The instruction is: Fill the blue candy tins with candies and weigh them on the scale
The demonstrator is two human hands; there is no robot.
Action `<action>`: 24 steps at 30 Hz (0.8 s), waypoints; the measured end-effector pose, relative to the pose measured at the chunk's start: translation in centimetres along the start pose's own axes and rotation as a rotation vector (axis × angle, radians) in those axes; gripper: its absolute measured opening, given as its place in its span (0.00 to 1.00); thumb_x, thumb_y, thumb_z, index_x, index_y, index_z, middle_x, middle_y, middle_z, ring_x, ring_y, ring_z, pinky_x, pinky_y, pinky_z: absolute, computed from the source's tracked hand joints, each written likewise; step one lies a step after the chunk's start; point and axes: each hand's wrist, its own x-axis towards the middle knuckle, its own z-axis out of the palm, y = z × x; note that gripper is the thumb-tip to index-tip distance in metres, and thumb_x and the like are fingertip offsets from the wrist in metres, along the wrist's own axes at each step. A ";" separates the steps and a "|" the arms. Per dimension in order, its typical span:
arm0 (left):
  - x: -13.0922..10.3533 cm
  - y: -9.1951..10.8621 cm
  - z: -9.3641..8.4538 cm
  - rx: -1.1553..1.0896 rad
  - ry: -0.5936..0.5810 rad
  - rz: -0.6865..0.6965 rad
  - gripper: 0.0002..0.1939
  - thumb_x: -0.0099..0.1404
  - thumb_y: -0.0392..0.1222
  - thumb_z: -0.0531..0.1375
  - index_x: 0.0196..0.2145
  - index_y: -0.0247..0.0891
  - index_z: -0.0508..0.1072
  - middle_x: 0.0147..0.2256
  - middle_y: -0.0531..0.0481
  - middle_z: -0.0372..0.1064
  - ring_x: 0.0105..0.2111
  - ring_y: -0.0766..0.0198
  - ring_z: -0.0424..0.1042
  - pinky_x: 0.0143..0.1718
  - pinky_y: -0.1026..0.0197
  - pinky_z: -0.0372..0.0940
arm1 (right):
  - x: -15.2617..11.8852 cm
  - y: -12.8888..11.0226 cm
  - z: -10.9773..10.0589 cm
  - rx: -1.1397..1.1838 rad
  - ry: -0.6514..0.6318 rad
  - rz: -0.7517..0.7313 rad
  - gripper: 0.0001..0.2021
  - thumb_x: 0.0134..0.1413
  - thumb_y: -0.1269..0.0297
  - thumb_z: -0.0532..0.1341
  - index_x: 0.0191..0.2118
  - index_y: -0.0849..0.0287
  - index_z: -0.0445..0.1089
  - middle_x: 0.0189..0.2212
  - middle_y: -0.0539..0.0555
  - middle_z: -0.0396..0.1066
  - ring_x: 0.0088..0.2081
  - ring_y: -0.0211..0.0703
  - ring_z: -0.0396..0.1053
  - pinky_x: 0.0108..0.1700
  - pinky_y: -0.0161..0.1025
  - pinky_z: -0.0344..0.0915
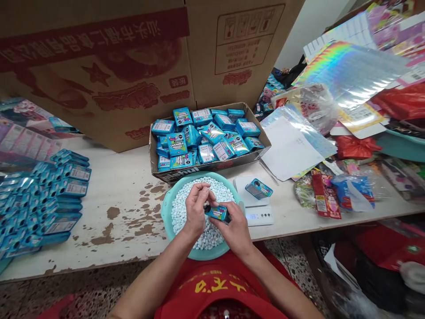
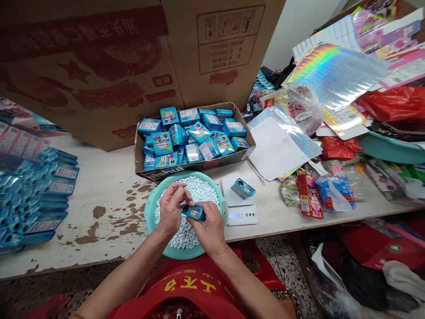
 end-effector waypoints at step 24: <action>4.8 -9.2 -5.0 1.397 -0.378 0.264 0.11 0.58 0.50 0.58 0.35 0.42 0.73 0.36 0.45 0.68 0.40 0.53 0.64 0.41 0.55 0.58 | -2.4 3.6 -3.4 0.198 0.057 0.119 0.16 0.46 0.58 0.67 0.42 0.55 0.69 0.38 0.54 0.69 0.40 0.47 0.69 0.44 0.44 0.67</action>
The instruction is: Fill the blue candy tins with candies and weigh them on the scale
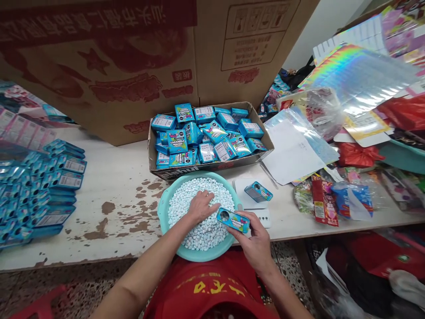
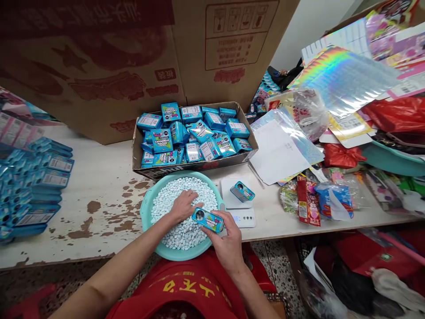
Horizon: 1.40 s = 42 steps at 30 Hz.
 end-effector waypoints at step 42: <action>-2.3 7.2 -8.4 -1.356 0.562 -0.349 0.10 0.56 0.44 0.61 0.24 0.37 0.65 0.18 0.57 0.64 0.21 0.69 0.64 0.32 0.64 0.61 | 1.6 -3.5 3.7 -0.177 -0.149 -0.103 0.13 0.46 0.66 0.65 0.39 0.55 0.67 0.35 0.52 0.69 0.39 0.46 0.68 0.40 0.40 0.64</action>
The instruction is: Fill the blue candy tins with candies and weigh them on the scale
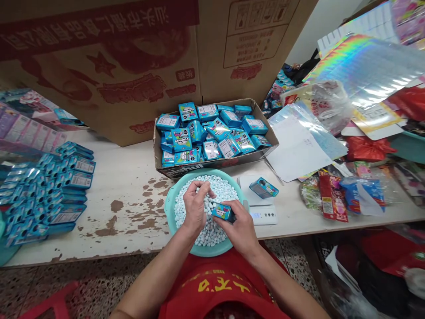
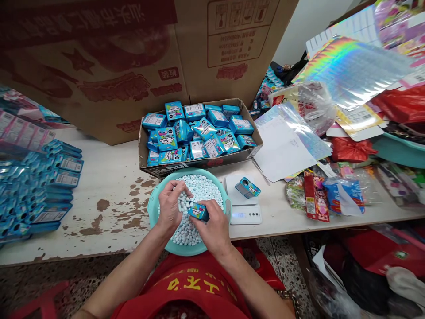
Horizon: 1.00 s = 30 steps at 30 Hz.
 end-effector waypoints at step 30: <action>-0.3 0.5 1.1 0.008 0.002 0.021 0.11 0.59 0.46 0.59 0.27 0.37 0.64 0.21 0.56 0.62 0.19 0.72 0.62 0.23 0.68 0.59 | 0.7 -0.2 0.3 0.124 0.076 0.013 0.12 0.45 0.68 0.65 0.38 0.55 0.67 0.34 0.52 0.69 0.38 0.45 0.67 0.40 0.40 0.64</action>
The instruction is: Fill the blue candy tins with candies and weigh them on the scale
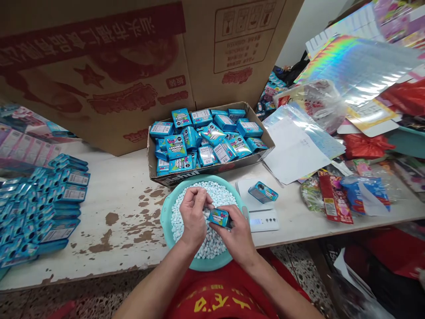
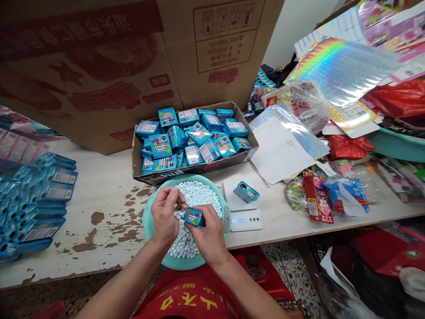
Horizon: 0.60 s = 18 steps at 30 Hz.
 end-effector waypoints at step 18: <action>-0.1 1.8 0.3 -0.081 -0.098 -0.091 0.11 0.57 0.47 0.60 0.28 0.37 0.66 0.19 0.57 0.60 0.16 0.74 0.57 0.17 0.69 0.55 | -0.6 1.0 -0.4 0.203 0.107 0.086 0.14 0.42 0.67 0.67 0.38 0.55 0.68 0.35 0.52 0.69 0.39 0.46 0.68 0.40 0.40 0.66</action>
